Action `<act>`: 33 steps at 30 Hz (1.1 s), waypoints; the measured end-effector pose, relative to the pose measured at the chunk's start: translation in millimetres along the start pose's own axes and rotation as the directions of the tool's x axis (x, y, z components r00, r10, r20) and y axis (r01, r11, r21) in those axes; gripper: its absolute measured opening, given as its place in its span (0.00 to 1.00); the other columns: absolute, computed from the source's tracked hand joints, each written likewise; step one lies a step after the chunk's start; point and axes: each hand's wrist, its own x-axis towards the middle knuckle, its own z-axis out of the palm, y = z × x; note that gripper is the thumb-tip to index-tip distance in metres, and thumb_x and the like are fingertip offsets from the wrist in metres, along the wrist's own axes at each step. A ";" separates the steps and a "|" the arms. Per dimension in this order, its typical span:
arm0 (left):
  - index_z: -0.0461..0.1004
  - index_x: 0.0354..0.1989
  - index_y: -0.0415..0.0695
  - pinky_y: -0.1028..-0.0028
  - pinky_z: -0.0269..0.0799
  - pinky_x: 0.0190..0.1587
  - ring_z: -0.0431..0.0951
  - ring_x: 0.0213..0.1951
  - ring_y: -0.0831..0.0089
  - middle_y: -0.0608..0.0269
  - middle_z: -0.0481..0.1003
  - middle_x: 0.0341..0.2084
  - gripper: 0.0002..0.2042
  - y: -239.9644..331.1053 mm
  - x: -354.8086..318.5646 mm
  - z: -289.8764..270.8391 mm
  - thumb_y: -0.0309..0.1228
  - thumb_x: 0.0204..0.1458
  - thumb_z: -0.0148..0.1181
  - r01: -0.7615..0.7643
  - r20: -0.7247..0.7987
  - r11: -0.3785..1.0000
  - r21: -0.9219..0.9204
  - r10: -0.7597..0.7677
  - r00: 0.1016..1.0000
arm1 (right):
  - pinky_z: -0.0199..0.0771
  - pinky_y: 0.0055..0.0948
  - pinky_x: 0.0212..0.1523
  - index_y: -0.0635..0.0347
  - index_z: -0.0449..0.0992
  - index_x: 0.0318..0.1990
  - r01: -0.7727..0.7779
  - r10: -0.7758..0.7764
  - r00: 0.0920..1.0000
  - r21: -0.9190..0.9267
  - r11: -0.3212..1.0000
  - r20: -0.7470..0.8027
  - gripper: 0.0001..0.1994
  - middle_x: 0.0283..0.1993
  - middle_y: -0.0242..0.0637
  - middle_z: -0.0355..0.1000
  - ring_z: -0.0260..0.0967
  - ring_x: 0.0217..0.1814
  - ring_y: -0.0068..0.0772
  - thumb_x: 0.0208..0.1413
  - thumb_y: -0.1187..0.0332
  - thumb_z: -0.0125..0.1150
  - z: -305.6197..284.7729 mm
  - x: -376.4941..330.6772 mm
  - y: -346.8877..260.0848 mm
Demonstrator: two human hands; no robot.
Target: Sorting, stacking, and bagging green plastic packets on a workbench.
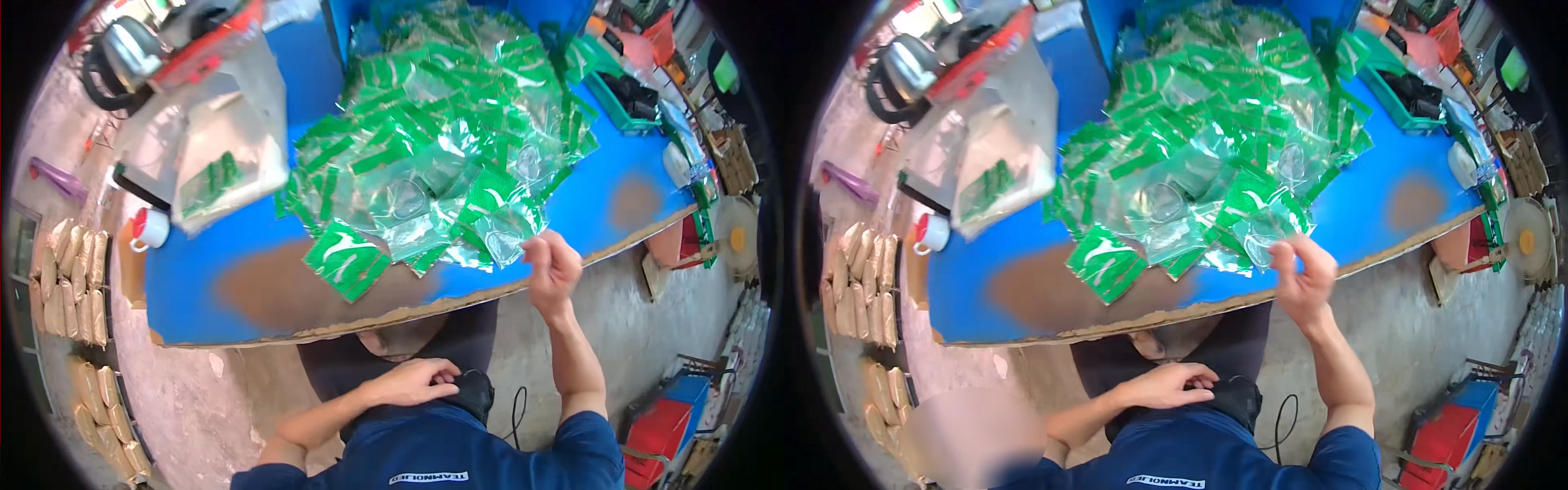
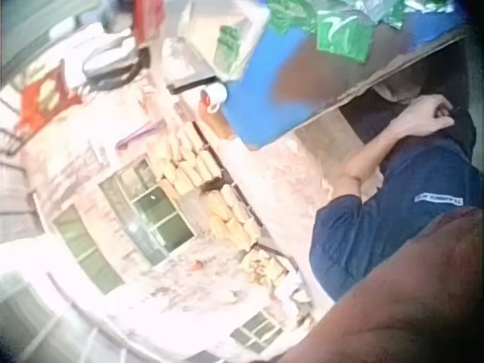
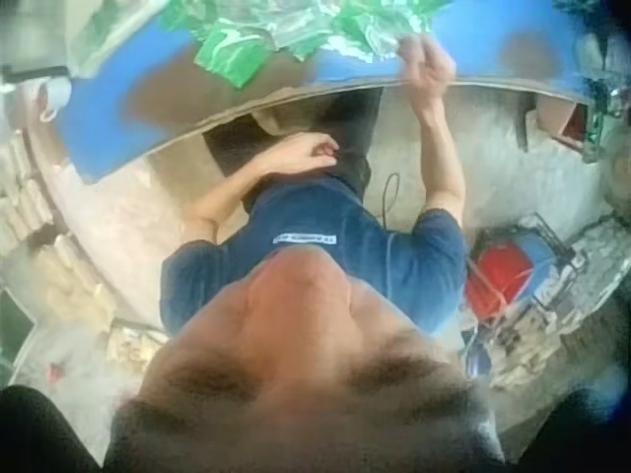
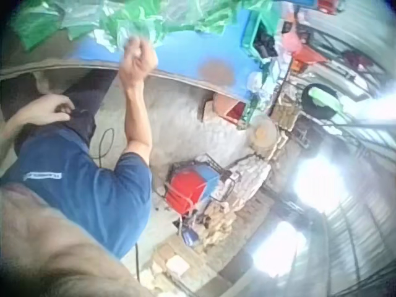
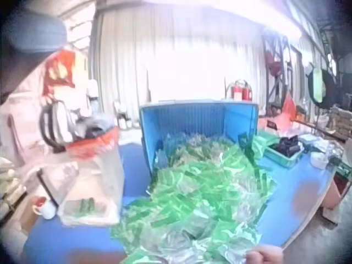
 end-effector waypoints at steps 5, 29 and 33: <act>0.73 0.55 0.37 0.67 0.74 0.54 0.79 0.50 0.64 0.52 0.79 0.46 0.20 38.1 -46.3 41.3 0.39 0.61 0.61 -0.216 -0.068 0.973 -0.080 0.211 0.975 | 0.66 0.33 0.24 0.64 0.76 0.29 0.318 -0.325 0.932 0.066 0.946 0.162 0.08 0.23 0.41 0.70 0.69 0.21 0.37 0.60 0.71 0.63 68.4 52.1 -48.5; 0.78 0.43 0.36 0.73 0.73 0.45 0.78 0.38 0.74 0.61 0.80 0.35 0.11 79.0 -302.8 -98.7 0.29 0.56 0.65 -0.261 -0.832 0.792 0.552 0.544 -0.111 | 0.76 0.38 0.31 0.61 0.80 0.33 0.313 -0.093 0.720 -0.203 0.928 0.687 0.09 0.28 0.43 0.77 0.78 0.28 0.43 0.57 0.64 0.67 82.7 -44.7 -63.7; 0.79 0.46 0.38 0.70 0.75 0.48 0.82 0.41 0.67 0.55 0.82 0.39 0.11 -58.6 -264.0 -272.4 0.25 0.54 0.62 -0.002 -0.938 0.938 0.346 0.346 0.007 | 0.76 0.39 0.31 0.61 0.80 0.33 0.212 0.017 0.688 -0.223 0.952 0.725 0.09 0.28 0.43 0.77 0.77 0.28 0.45 0.57 0.65 0.66 85.5 -68.6 -62.1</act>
